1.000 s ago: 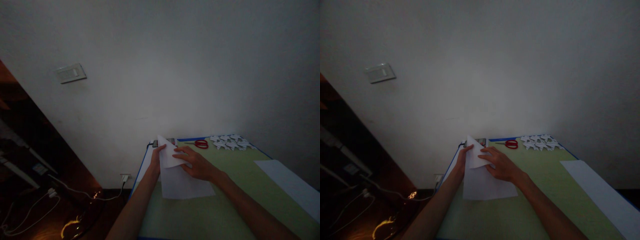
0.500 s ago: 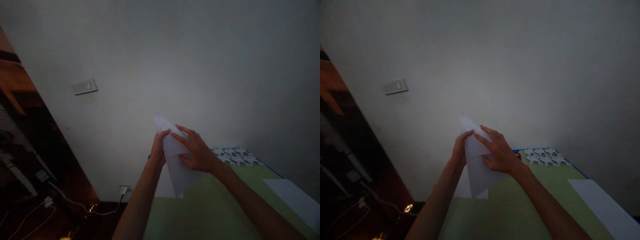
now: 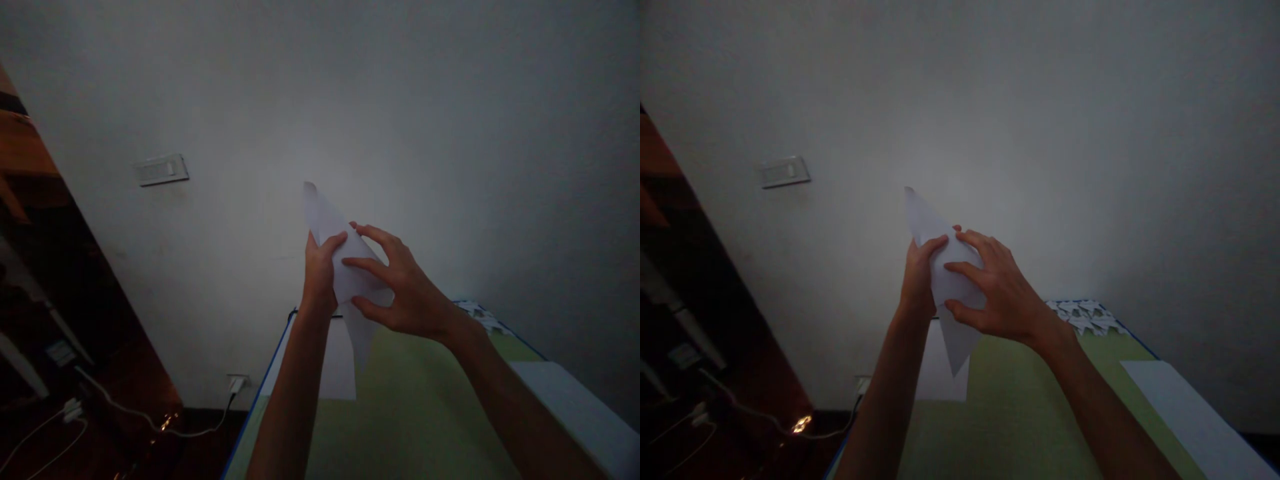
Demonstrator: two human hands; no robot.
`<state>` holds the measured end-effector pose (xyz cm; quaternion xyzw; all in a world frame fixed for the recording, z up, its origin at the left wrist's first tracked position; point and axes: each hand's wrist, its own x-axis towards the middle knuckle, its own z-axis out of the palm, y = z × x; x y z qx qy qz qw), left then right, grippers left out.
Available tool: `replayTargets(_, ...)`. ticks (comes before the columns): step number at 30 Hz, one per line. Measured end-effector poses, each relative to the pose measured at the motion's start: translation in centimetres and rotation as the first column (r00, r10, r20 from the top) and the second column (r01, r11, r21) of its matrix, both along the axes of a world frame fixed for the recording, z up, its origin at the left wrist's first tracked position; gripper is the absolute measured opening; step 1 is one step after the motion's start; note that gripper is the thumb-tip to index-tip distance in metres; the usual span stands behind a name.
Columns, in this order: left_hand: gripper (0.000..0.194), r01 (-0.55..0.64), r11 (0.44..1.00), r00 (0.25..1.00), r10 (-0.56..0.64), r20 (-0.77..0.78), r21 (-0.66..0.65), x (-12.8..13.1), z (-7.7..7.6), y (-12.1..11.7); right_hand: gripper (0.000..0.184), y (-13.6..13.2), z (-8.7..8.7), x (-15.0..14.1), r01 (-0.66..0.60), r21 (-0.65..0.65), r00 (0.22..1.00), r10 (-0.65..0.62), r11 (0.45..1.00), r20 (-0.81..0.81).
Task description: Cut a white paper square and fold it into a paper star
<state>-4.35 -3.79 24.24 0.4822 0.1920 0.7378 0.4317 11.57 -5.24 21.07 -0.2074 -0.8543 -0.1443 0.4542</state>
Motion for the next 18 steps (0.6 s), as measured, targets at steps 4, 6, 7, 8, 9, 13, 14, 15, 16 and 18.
replayTargets(4, 0.034, -0.085, 0.995, 0.996, 0.085, 0.001, -0.047, 0.2, -0.1, 0.4, 0.036, -1.4, 0.2, -0.7, 0.057, 0.0, 0.998, -0.057, 0.998, 0.004)
replayTargets(6, 0.031, -0.166, 0.983, 0.986, 0.167, 0.006, -0.074, 0.2, -0.2, 0.6, 0.041, -2.3, 0.2, -1.2, 0.081, -0.042, 0.997, -0.08, 0.996, 0.021)
replayTargets(7, 0.03, -0.203, 0.976, 0.979, 0.205, 0.01, -0.081, 0.1, -0.2, 0.8, 0.046, -2.6, 0.1, -1.5, 0.079, -0.071, 0.996, -0.076, 0.994, 0.044)
replayTargets(8, 0.03, -0.232, 0.969, 0.972, 0.234, 0.016, -0.085, 0.1, -0.3, 0.9, 0.051, -2.9, -0.2, -1.8, 0.078, -0.099, 0.995, -0.072, 0.992, 0.064)
replayTargets(9, 0.029, -0.252, 0.964, 0.967, 0.254, 0.023, -0.087, 0.0, -0.4, 1.0, 0.052, -3.0, -0.4, -2.2, 0.08, -0.123, 0.994, -0.071, 0.989, 0.079)
replayTargets(13, 0.028, -0.303, 0.949, 0.951, 0.307, 0.036, -0.089, 0.1, -0.7, 1.5, 0.05, -2.6, -1.5, -3.9, 0.17, -0.125, 0.985, -0.164, 0.978, 0.056)
replayTargets(14, 0.029, -0.317, 0.944, 0.946, 0.321, 0.036, -0.088, 0.1, -0.8, 1.6, 0.05, -2.3, -1.7, -4.2, 0.197, -0.105, 0.98, -0.194, 0.975, 0.041)
replayTargets(15, 0.029, -0.33, 0.94, 0.942, 0.334, 0.037, -0.085, 0.2, -0.9, 1.6, 0.048, -2.0, -1.7, -4.4, 0.218, -0.085, 0.976, -0.217, 0.972, 0.027)
replayTargets(16, 0.029, -0.34, 0.937, 0.938, 0.344, 0.037, -0.081, 0.3, -0.9, 1.6, 0.042, -1.8, -1.7, -4.5, 0.233, -0.068, 0.973, -0.232, 0.97, 0.018)
replayTargets(18, 0.029, -0.358, 0.932, 0.932, 0.361, 0.04, -0.061, 0.5, -0.9, 1.4, 0.029, -1.3, -1.4, -4.2, 0.234, -0.046, 0.972, -0.234, 0.971, 0.002)
